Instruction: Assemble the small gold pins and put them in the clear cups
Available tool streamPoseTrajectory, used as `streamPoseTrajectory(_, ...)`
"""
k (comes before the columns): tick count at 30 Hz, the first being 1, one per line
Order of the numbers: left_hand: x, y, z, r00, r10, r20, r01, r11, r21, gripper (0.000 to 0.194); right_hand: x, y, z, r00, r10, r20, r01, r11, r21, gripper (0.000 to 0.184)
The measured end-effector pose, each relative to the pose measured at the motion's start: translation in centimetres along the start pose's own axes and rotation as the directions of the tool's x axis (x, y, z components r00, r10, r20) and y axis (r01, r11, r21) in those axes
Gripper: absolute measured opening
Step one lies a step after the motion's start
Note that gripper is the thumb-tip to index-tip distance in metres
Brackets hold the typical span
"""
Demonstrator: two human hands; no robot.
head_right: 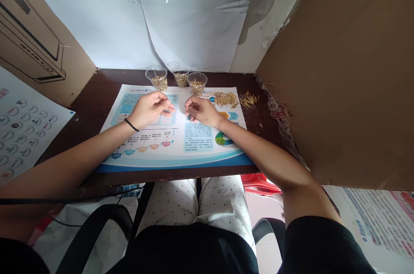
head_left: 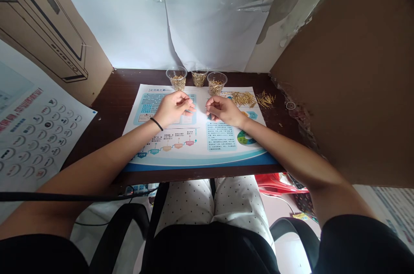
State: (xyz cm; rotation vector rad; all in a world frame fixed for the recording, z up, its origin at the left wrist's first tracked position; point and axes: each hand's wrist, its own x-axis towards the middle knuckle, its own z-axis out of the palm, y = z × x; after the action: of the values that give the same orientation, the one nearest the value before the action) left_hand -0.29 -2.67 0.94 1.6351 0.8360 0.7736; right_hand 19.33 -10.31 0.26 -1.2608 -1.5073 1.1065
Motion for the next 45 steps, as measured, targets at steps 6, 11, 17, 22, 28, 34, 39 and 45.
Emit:
streamPoseTrajectory(6, 0.1, -0.2, 0.0, 0.999, 0.031, -0.019, -0.031, 0.999, 0.038, 0.011, 0.1, 0.2, 0.0, 1.000, 0.004, 0.010, -0.004, 1.000, 0.005, 0.015)
streamPoseTrajectory(11, -0.1, -0.1, 0.2, 0.998, 0.023, -0.059, -0.020, 0.998, 0.061, 0.009, 0.3, 0.8, 0.0, 0.999, -0.036, -0.009, 0.036, 0.998, -0.054, 0.025)
streamPoseTrajectory(17, -0.8, 0.6, 1.1, 1.000, -0.015, 0.002, 0.015, 1.000, -0.022, 0.015, 0.3, 0.8, 0.3, 0.987, -0.151, -0.050, 0.137, 0.966, -0.220, 0.042)
streamPoseTrajectory(22, -1.1, 0.8, 1.7, 0.999, -0.014, 0.037, 0.016, 0.999, -0.048, 0.022, 0.1, 0.5, 0.9, 0.965, -0.226, -0.137, 0.176, 0.937, -0.303, 0.052)
streamPoseTrajectory(28, -1.2, 1.0, 1.7, 0.999, 0.015, 0.048, -0.020, 0.994, 0.107, 0.014, 0.2, 0.6, 1.1, 0.965, -0.238, -0.112, 0.201, 0.941, -0.271, 0.046)
streamPoseTrajectory(34, -1.5, 1.7, 1.7, 0.992, 0.071, 0.104, -0.097, 0.957, 0.273, 0.027, 0.0, 0.0, 1.1, 0.981, -0.178, -0.073, 0.150, 0.945, -0.289, 0.021)
streamPoseTrajectory(39, -1.8, 1.8, 1.6, 0.978, 0.132, 0.160, -0.184, 0.907, 0.378, 0.037, -0.4, -0.3, 1.0, 0.975, -0.222, -0.014, 0.205, 0.921, -0.332, 0.017)
streamPoseTrajectory(45, -1.9, 1.7, 1.6, 0.977, 0.142, 0.159, -0.191, 0.912, 0.363, 0.039, -0.7, -0.7, 1.0, 0.965, -0.260, 0.046, 0.258, 0.895, -0.363, 0.023)
